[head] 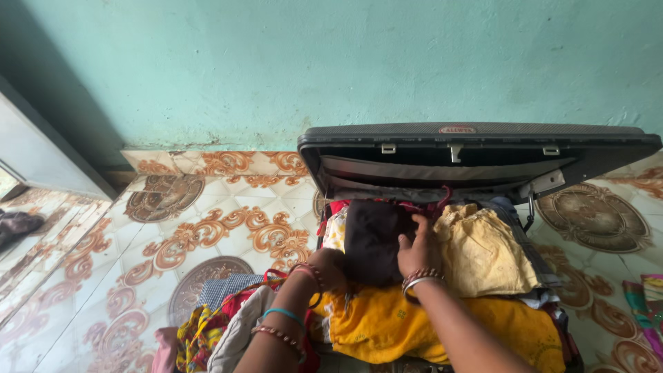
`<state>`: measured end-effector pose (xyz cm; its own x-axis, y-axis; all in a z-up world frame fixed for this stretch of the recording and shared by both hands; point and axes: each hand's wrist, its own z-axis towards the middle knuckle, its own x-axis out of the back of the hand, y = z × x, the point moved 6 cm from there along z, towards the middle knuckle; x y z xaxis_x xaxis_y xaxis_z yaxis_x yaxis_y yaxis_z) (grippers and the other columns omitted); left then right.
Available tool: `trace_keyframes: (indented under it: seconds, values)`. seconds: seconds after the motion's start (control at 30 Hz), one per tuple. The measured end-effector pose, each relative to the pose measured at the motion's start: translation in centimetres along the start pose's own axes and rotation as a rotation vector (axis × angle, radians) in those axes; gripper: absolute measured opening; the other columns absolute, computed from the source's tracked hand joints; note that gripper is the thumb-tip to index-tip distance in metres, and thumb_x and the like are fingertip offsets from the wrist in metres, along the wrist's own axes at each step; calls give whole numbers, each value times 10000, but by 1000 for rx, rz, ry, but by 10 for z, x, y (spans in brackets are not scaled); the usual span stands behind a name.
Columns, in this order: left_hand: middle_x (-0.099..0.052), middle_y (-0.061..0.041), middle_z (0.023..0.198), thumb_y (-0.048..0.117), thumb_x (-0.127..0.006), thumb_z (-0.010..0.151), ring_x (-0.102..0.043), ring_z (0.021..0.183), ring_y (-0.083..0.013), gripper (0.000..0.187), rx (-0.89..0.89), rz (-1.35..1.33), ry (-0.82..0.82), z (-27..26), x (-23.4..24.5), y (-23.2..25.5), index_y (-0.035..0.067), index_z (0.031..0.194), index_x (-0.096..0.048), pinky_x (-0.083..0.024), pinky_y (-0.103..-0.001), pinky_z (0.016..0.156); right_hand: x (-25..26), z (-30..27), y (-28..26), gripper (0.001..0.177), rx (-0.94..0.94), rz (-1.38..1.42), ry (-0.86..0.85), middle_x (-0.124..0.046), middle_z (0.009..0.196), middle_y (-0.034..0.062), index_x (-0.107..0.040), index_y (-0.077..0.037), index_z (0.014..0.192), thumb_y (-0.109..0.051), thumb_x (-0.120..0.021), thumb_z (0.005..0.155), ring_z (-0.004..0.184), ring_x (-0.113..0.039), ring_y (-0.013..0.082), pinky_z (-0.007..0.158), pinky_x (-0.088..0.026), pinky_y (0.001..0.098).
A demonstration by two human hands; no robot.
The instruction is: The person folds and places various garments into an open suitcase on the floor. They handle shirts, pants, and other clothing items one by one, arranging them neatly inside the suitcase.
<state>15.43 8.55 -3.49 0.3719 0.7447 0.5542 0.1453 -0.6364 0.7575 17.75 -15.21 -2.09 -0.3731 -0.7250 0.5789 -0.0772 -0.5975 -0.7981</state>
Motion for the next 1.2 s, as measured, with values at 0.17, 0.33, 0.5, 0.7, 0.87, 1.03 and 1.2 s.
trace_keyframes:
  seconds: [0.17, 0.33, 0.5, 0.7, 0.87, 1.03, 1.2]
  values:
    - [-788, -107, 944, 173, -704, 878, -772, 855, -252, 226, -79, -486, 590, 5, 30, 4, 35, 1045, -769, -606, -360, 723, 6, 23, -5, 519, -181, 380, -18, -641, 1265, 121, -543, -223, 1372, -137, -723, 893, 1137, -652, 306, 960, -535, 444]
    - [-661, -47, 990, 306, -718, 870, -597, 793, -186, 490, 201, -1356, 229, 23, -10, -33, 94, 1290, -580, -476, -370, 682, -7, 15, 4, 514, -72, 437, -12, -608, 1251, 107, -532, -225, 1372, -104, -709, 905, 1157, -585, 263, 980, -486, 437]
    - [-704, -182, 1106, 47, -901, 718, -715, 978, -238, 794, -11, -1121, 497, 34, -15, -30, 23, 1382, -468, -581, -336, 854, -18, 4, 18, 500, -6, 334, -18, -549, 1300, 125, -488, -209, 1386, -138, -680, 930, 1202, -543, 281, 1019, -440, 450]
    - [-649, -183, 1198, 67, -865, 641, -670, 1067, -303, 760, -6, -820, 724, -7, 19, 12, 119, 1327, -543, -567, -387, 919, 8, 2, -28, 492, 68, 283, -76, -545, 1314, 172, -491, -206, 1381, -175, -676, 926, 1226, -554, 341, 1027, -465, 463]
    - [-634, -202, 1255, 7, -691, 718, -631, 1130, -403, 470, -166, -127, 1165, -74, 35, 66, 79, 1180, -645, -504, -455, 982, 41, -41, -83, 302, 445, -160, 125, -601, 1341, 107, -621, -156, 1152, -79, -622, 860, 1187, -632, 337, 977, -527, 450]
    - [-564, -67, 1523, 158, -470, 1003, -446, 1530, -284, 433, -566, 250, 815, -55, 8, 122, 171, 1422, -578, -394, -401, 1250, 24, -44, -108, 480, 657, -217, -38, -493, 1560, 69, -560, -126, 1383, -29, -482, 920, 1458, -453, 319, 1180, -427, 404]
    - [-51, 50, 1716, 412, -258, 1005, -12, 1571, -181, 651, -49, 526, 360, -34, -26, 73, 270, 1620, -96, -28, -583, 1228, -11, -36, -80, 670, 539, -709, -379, -114, 1715, -18, -228, -267, 1617, -508, -348, 1003, 1541, -75, 231, 1204, -131, 513]
